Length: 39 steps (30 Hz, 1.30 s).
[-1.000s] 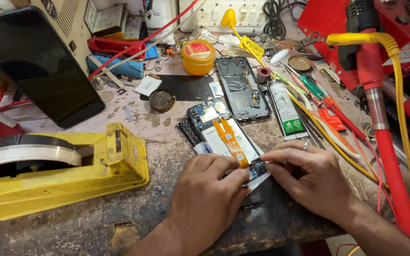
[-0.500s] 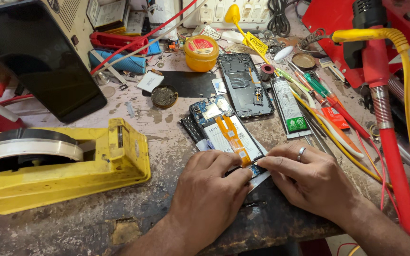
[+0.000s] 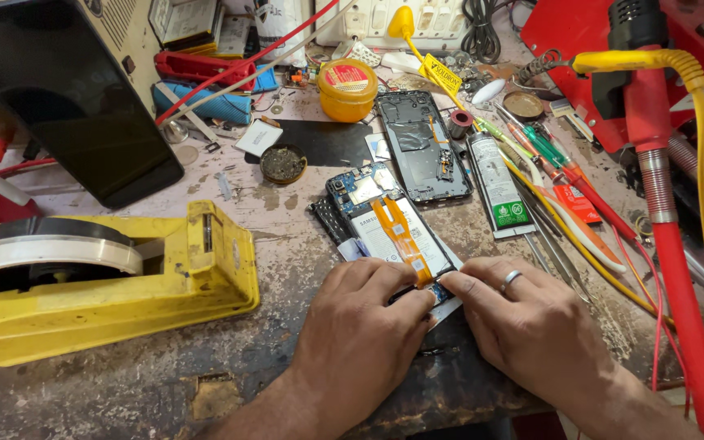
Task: The person applies adhesive to the edges of a smartphone frame, then attaches a new display assembly and connects the internal ribbon cables using tweezers.
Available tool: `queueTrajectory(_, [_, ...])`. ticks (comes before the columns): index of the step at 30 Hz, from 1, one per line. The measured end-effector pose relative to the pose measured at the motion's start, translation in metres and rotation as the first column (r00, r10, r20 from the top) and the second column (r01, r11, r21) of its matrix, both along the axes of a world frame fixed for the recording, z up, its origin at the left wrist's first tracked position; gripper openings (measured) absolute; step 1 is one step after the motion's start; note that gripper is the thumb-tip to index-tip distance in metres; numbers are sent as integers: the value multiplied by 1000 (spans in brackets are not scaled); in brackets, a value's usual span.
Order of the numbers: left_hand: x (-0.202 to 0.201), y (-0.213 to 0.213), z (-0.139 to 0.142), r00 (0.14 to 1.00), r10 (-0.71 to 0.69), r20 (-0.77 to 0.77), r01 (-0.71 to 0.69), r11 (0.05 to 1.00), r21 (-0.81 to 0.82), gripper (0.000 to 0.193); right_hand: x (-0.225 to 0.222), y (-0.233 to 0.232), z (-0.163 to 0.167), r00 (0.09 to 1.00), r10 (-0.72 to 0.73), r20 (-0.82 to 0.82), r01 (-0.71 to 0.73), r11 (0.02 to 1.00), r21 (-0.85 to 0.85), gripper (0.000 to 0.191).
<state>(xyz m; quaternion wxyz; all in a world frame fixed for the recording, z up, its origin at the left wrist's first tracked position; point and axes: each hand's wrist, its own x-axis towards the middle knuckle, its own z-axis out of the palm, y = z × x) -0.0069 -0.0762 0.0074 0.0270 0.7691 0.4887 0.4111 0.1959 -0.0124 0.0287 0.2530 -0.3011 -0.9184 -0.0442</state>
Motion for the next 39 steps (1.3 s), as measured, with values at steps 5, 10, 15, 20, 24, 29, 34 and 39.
queueTrajectory(5, [1, 0, -1, 1000, 0, 4, 0, 1000, 1, 20, -2, -8, 3, 996, -9, 92, -1, 994, 113, 35])
queueTrajectory(10, [2, 0, -2, 1000, 5, -5, -5, 1000, 20, 19, -1, -9, 2, 991, 12, 131, -33, 986, 164, 37])
queueTrajectory(15, [2, 0, -2, 1000, 16, -9, -15, 998, 57, 20, -1, -7, 5, 998, -16, 69, 12, 998, 53, 36])
queueTrajectory(20, [3, 1, -2, 1000, 19, -15, -18, 999, 50, 18, -6, -10, 7, 975, 27, 222, -76, 974, 213, 41])
queueTrajectory(24, [3, 0, -2, 1000, 18, -18, -17, 998, 54, 19, -6, -6, 6, 983, 5, 181, -32, 989, 145, 34])
queueTrajectory(29, [3, 0, -2, 1000, 3, -15, -3, 1000, 16, 18, 7, 6, 5, 994, -31, -107, 1, 962, -273, 30])
queueTrajectory(34, [3, 1, -3, 1000, 6, -12, -6, 999, 33, 21, 6, 1, -4, 988, -34, -150, -1, 974, -225, 29])
queueTrajectory(39, [2, 0, -2, 1000, 0, -12, 0, 1000, 15, 21, 6, 3, 1, 997, -8, -73, -2, 991, -134, 28])
